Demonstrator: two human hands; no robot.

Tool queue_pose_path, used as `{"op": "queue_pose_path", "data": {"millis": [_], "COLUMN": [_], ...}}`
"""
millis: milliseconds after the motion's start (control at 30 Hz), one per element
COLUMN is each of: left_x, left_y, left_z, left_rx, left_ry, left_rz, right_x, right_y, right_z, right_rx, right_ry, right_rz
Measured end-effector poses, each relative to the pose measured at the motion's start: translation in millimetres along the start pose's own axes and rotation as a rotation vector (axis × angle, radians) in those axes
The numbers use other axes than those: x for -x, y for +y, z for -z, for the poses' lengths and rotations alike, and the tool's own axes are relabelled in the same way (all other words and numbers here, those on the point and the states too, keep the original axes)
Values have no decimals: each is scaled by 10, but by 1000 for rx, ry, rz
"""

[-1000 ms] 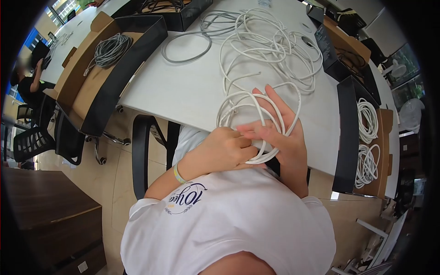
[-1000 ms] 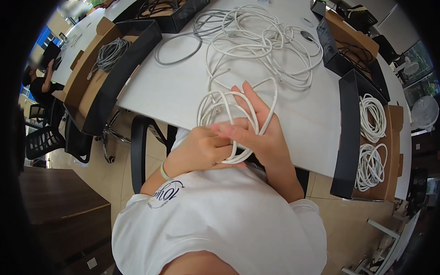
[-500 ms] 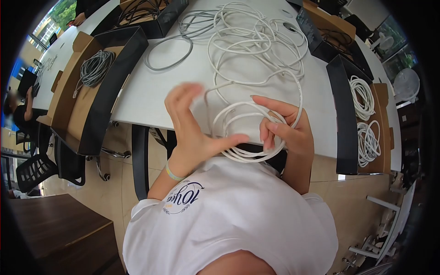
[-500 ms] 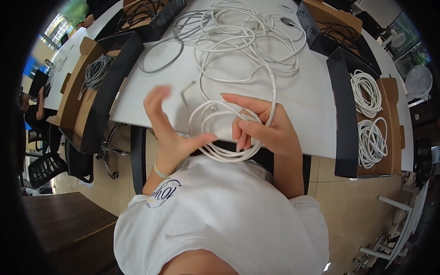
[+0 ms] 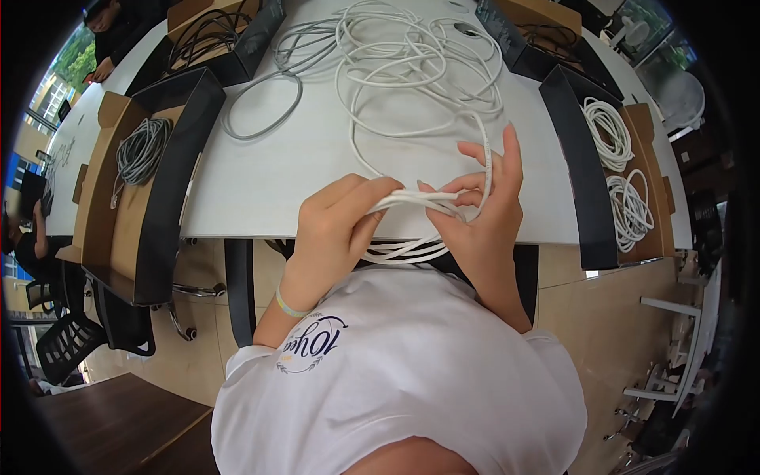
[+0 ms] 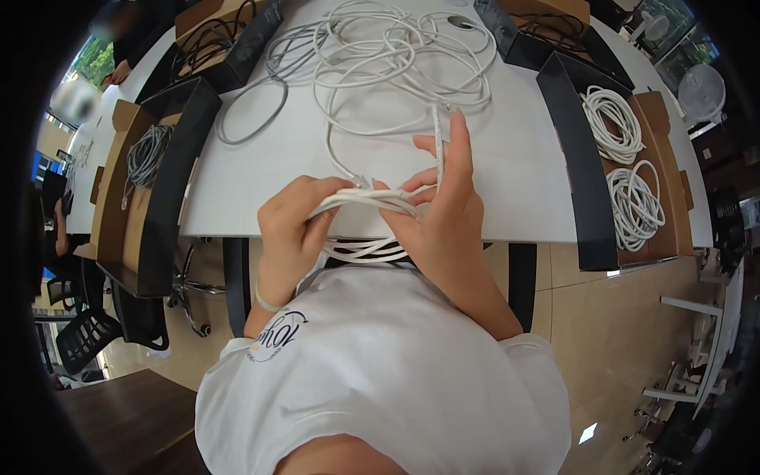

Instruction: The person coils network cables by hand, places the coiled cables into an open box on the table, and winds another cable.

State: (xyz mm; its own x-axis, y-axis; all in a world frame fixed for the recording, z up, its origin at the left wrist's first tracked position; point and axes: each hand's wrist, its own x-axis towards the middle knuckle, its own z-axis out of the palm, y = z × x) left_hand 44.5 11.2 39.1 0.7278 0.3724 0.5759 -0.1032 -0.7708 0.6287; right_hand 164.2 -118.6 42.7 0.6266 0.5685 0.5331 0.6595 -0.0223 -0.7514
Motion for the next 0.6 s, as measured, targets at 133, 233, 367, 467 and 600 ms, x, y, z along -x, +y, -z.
{"op": "queue_pose_path", "data": {"millis": [133, 233, 367, 467, 600], "left_x": [-82, -144, -216, -263, -392], "left_y": [5, -42, 55, 85, 163], "left_z": [-27, -74, -97, -116, -160], "left_rx": [23, -33, 1, 61, 120], "left_ry": [-28, -66, -6, -74, -100], "left_rz": [-189, -339, -397, -255, -210], "right_x": [12, 55, 149, 163, 172], "right_y": [-54, -143, -216, -289, -197], "right_z": [116, 156, 138, 219, 249], "right_rx": [-86, -195, -203, -125, 38], "right_ry": [-308, -367, -223, -296, -158], "right_rz": [44, 46, -51, -231, -25]}}
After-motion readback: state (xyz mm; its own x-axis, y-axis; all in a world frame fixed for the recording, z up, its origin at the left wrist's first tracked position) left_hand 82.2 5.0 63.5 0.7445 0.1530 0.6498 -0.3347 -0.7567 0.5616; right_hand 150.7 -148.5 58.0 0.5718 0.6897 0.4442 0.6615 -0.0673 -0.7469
